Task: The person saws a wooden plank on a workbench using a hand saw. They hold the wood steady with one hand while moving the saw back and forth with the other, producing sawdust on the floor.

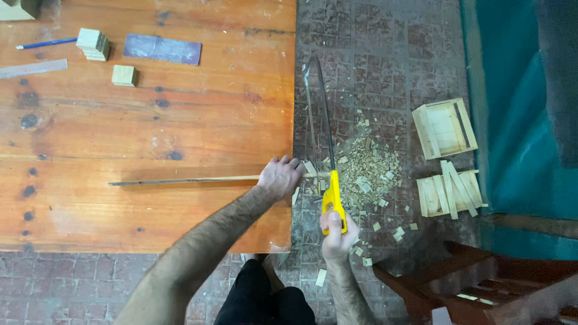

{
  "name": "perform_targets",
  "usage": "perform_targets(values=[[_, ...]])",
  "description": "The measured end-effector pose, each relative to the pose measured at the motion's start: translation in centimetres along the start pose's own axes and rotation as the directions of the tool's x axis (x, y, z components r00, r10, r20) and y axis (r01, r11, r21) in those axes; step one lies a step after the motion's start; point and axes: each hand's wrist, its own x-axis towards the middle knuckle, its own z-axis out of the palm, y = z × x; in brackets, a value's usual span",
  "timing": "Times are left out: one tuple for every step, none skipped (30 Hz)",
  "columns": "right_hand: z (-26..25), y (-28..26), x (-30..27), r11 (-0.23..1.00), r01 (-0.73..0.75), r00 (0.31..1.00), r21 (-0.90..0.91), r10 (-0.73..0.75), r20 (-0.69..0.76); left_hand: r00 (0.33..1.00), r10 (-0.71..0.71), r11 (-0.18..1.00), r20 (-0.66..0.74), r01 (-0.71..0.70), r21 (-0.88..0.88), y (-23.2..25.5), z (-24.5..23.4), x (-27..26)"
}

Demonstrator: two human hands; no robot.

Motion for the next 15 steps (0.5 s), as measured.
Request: perform_targets(values=[[-0.3,0.1,0.1,1.0,0.001,1.0,-0.003,-0.001,0.0,1.0,0.0,1.0,-0.002,0.0,-0.002,0.6,-1.4,-0.5],[-0.6,0.3,0.2,1.0,0.007,1.0,0.017,-0.006,-0.017,1.0,-0.023,0.999,-0.021,0.022,-0.035,1.2,-2.8,-0.9],[-0.8,0.5,0.2,0.999,0.012,0.999,0.039,-0.01,-0.035,0.998,-0.045,0.997,-0.037,0.043,-0.065,1.7,-4.2,-1.4],[-1.1,0.9,0.0,0.999,0.012,0.999,0.038,-0.011,-0.037,0.998,-0.044,0.997,-0.037,0.042,-0.065,1.7,-3.6,-1.9],[-1.3,1.3,-0.2,0.994,0.005,0.999,0.112,0.0,-0.042,0.998,0.002,0.999,-0.056,-0.004,-0.035,1.6,-2.9,-2.4],[-1.5,1.7,-0.5,0.983,-0.003,0.999,0.185,0.012,-0.047,0.996,0.049,0.999,-0.074,-0.05,-0.003,1.4,-2.2,-2.9],[-1.9,3.2,-1.1,0.983,-0.002,0.999,0.185,0.012,-0.05,0.996,0.052,0.999,-0.073,-0.052,-0.003,0.9,-2.4,-3.1],[-2.3,4.8,-1.8,0.974,-0.013,0.998,0.228,0.027,-0.058,0.99,0.105,0.993,-0.097,-0.109,-0.041,0.3,-2.5,-3.3],[-2.8,6.4,-2.5,0.963,-0.026,0.997,0.269,0.044,-0.061,0.981,0.153,0.983,-0.123,-0.163,-0.079,-0.2,-2.5,-3.6],[-2.5,5.5,-2.7,0.963,-0.028,0.997,0.269,0.045,-0.06,0.981,0.151,0.984,-0.123,-0.162,-0.08,-0.2,-2.8,-3.6],[-2.2,4.8,-2.9,0.963,-0.09,0.994,0.252,0.103,-0.039,0.982,0.154,0.982,-0.107,-0.164,-0.092,-0.3,-3.0,-3.6],[-1.9,4.1,-3.0,0.96,-0.151,0.987,0.234,0.16,-0.02,0.983,0.157,0.98,-0.091,-0.167,-0.105,-0.3,-3.2,-3.5],[-1.7,4.8,-3.4,0.96,-0.153,0.987,0.234,0.162,-0.016,0.984,0.153,0.981,-0.09,-0.163,-0.105,-0.4,-3.3,-3.4],[-1.6,5.4,-3.7,0.958,-0.11,0.993,0.264,0.117,-0.012,0.979,0.174,0.975,-0.11,-0.186,-0.118,-0.4,-3.4,-3.2],[-1.3,6.1,-4.0,0.952,-0.066,0.997,0.298,0.071,-0.006,0.973,0.192,0.97,-0.13,-0.208,-0.126,-0.6,-3.5,-3.1]])
